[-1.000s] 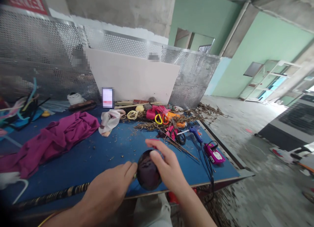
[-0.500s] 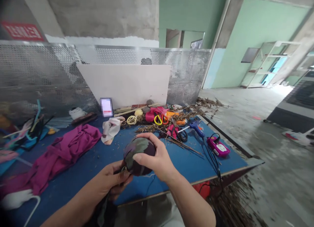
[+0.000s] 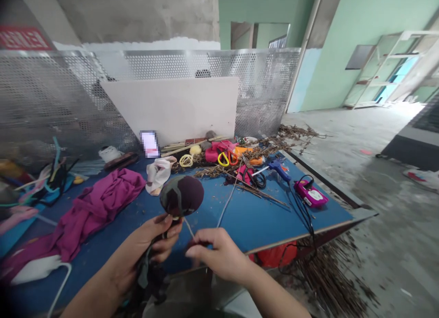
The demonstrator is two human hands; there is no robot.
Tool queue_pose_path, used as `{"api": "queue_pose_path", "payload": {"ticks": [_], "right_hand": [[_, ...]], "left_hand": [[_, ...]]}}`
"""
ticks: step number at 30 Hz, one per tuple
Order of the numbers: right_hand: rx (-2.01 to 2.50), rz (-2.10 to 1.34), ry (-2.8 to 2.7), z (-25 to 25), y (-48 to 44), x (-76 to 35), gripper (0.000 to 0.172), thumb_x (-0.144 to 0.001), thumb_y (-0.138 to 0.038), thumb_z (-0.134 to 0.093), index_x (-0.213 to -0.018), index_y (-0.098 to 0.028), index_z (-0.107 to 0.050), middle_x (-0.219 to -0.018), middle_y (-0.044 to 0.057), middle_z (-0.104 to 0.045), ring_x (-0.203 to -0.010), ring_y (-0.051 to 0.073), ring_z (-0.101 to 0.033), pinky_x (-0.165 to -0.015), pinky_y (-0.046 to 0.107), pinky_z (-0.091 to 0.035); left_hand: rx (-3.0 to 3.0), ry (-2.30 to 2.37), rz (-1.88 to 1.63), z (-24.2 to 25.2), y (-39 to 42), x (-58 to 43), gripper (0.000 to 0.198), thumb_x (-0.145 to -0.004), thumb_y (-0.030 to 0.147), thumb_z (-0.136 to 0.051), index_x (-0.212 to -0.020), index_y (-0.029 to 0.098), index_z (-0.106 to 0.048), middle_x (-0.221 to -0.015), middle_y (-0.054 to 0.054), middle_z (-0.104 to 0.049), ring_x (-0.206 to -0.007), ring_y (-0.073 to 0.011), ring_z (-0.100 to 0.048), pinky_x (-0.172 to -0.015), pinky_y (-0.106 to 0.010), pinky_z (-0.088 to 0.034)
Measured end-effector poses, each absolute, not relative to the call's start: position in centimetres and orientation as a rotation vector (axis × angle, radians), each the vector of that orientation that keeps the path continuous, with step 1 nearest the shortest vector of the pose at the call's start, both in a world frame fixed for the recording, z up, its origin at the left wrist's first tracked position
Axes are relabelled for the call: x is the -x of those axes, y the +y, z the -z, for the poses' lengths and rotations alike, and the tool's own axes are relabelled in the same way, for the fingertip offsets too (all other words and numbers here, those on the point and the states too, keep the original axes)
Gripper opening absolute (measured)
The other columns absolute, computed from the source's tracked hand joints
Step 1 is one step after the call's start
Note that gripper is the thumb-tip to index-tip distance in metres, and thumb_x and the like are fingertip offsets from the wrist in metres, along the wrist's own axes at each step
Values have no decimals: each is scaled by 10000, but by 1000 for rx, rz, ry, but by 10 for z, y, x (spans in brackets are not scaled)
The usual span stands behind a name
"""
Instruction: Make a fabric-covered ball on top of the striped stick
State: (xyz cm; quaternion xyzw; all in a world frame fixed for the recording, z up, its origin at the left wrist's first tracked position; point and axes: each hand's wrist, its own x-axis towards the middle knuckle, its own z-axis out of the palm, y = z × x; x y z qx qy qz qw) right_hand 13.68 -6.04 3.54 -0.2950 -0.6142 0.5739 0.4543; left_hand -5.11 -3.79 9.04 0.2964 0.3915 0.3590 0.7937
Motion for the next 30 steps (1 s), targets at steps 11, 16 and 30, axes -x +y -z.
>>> {"api": "queue_pose_path", "payload": {"ticks": [11,16,30], "right_hand": [[450,-1387,-967,-39,-62,-124,382,-898,-481,-556,-680,-200,-696,-566,6,-529,-556,139,-484,-681,329,-441],[770,-1253,-1016,-43,-69,-127,388,-877,-386,-620,-557,-169,-645,-532,-12,-466,-528,109,-387,-529,263,-292],[744,-1198,-1461,-47,-70,-147,363,-961,-358,-462,-674,-197,-616,-728,56,-615,-769,206,-582,-740,343,-449]], "left_hand": [[-568,890,-679,-58,-42,44,260,-687,199,-767,-841,111,-577,-679,45,-473,-436,14,-305,-380,-103,-217],[-680,996,-746,-57,-49,38,266,-674,230,-749,-845,117,-581,-672,38,-499,-431,5,-305,-387,-124,-202],[-981,1222,-761,-52,-47,38,144,-720,249,-632,-799,151,-563,-564,74,-452,-436,-50,-329,-428,-178,-252]]}}
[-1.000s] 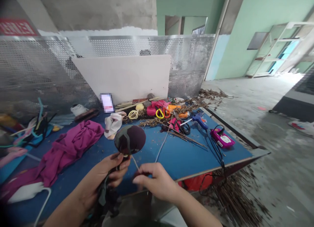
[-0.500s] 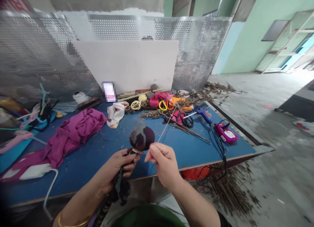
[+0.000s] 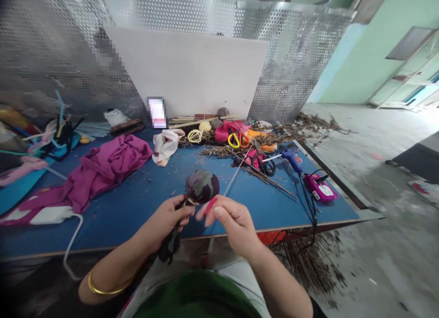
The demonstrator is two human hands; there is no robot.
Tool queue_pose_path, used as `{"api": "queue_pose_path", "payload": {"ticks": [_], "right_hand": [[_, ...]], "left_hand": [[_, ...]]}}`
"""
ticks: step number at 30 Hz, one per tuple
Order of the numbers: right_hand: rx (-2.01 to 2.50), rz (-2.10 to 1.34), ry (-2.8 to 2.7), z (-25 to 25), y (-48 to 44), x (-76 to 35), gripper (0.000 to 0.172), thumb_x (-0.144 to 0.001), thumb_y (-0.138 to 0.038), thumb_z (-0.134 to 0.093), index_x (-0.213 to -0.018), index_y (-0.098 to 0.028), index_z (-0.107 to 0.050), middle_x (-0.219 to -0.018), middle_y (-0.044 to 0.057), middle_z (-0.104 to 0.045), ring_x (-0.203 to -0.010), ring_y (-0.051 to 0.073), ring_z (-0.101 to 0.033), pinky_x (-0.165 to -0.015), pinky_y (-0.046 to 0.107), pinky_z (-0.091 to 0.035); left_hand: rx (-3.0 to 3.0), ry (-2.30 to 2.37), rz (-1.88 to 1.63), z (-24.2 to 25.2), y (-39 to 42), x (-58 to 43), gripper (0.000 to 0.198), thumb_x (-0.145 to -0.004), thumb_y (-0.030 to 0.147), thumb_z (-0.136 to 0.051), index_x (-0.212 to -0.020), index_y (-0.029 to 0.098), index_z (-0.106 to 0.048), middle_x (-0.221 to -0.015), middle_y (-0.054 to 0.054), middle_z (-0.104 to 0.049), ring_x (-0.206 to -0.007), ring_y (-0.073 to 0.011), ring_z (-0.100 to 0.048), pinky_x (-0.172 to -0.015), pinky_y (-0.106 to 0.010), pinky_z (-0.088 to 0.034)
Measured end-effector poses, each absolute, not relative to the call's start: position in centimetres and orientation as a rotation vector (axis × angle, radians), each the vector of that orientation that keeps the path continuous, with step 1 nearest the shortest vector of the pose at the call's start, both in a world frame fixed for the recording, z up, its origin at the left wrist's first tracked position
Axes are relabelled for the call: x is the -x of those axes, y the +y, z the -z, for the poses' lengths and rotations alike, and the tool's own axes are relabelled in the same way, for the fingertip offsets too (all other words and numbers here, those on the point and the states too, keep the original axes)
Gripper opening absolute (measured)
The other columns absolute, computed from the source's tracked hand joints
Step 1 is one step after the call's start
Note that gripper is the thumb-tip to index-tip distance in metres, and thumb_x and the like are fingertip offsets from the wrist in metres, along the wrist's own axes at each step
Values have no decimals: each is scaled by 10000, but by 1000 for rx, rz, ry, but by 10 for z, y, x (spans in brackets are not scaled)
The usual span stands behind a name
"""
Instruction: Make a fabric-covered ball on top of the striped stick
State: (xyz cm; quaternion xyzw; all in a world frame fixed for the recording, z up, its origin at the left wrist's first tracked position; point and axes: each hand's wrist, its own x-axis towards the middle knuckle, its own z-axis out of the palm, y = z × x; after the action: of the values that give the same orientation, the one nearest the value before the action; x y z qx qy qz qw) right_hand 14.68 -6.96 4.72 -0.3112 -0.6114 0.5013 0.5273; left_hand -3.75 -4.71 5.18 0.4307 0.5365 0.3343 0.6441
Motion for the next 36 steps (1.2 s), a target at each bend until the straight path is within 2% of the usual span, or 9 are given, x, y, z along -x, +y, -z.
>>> {"api": "queue_pose_path", "payload": {"ticks": [3,7,10,13,19,23,27,33,36], "right_hand": [[839,-982,-1752,-70,-58,-168,309,-969,-299,-443,-730,-199,-611,-938,84,-658,-937,223,-594,-846,356,-439],[944,-581,-2040,-100,-42,-178,309,-968,-285,-429,-709,-212,-580,-712,34,-556,-703,172,-520,-668,285,-401],[891,-481,-2213,-113,-21,-169,286,-956,-314,-459,-727,-211,-597,-713,21,-512,-661,152,-462,-630,261,-355],[819,-582,-2323,-110,11,-159,301,-937,-324,-499,-686,-199,-609,-713,7,-539,-660,132,-472,-645,246,-353],[876,-1174,-2143,-55,45,-160,403,-861,-445,-569,-567,-173,-612,-568,-15,-579,-565,127,-507,-614,264,-412],[928,-1140,-1988,-21,12,-167,411,-811,-583,-576,-669,-206,-656,-626,11,-612,-613,170,-539,-593,297,-453],[957,-1021,-1889,-15,-31,-167,454,-951,-450,-437,-602,-198,-581,-626,24,-560,-638,160,-523,-643,293,-436],[721,-839,-1679,-35,-65,-147,347,-957,-356,-451,-714,-219,-657,-940,103,-654,-1003,268,-585,-874,414,-442],[577,-1063,-1475,-35,-63,-132,400,-950,-444,-440,-682,-216,-631,-817,99,-650,-888,270,-615,-840,450,-458]], "left_hand": [[-1209,1305,-725,-59,-44,40,81,-752,228,-573,-799,163,-582,-511,70,-463,-434,-82,-373,-448,-202,-263],[-1503,1324,-599,-63,-43,39,61,-780,216,-531,-730,196,-560,-490,62,-459,-466,-121,-424,-495,-225,-282],[-1704,1319,-535,-63,-45,34,83,-763,187,-543,-683,204,-557,-593,18,-557,-571,-158,-495,-546,-240,-294],[-1840,1263,-455,-65,-49,32,76,-717,163,-590,-653,205,-586,-662,-15,-615,-639,-189,-527,-576,-253,-297],[-1797,964,-484,-90,-55,43,48,-725,193,-618,-696,208,-652,-687,4,-626,-684,-182,-523,-626,-240,-361],[-1543,1059,-678,-102,-54,51,109,-769,253,-617,-844,188,-663,-668,16,-566,-608,-138,-460,-552,-219,-344],[-1242,1213,-766,-98,-47,54,185,-790,328,-610,-876,165,-594,-507,72,-421,-444,-85,-346,-442,-194,-258],[-925,1138,-745,-73,-42,42,277,-693,341,-693,-853,151,-569,-542,83,-431,-415,-45,-317,-416,-169,-251],[-856,1085,-763,-66,-45,33,295,-669,327,-704,-865,149,-575,-538,82,-440,-414,-41,-321,-416,-164,-247]]}}
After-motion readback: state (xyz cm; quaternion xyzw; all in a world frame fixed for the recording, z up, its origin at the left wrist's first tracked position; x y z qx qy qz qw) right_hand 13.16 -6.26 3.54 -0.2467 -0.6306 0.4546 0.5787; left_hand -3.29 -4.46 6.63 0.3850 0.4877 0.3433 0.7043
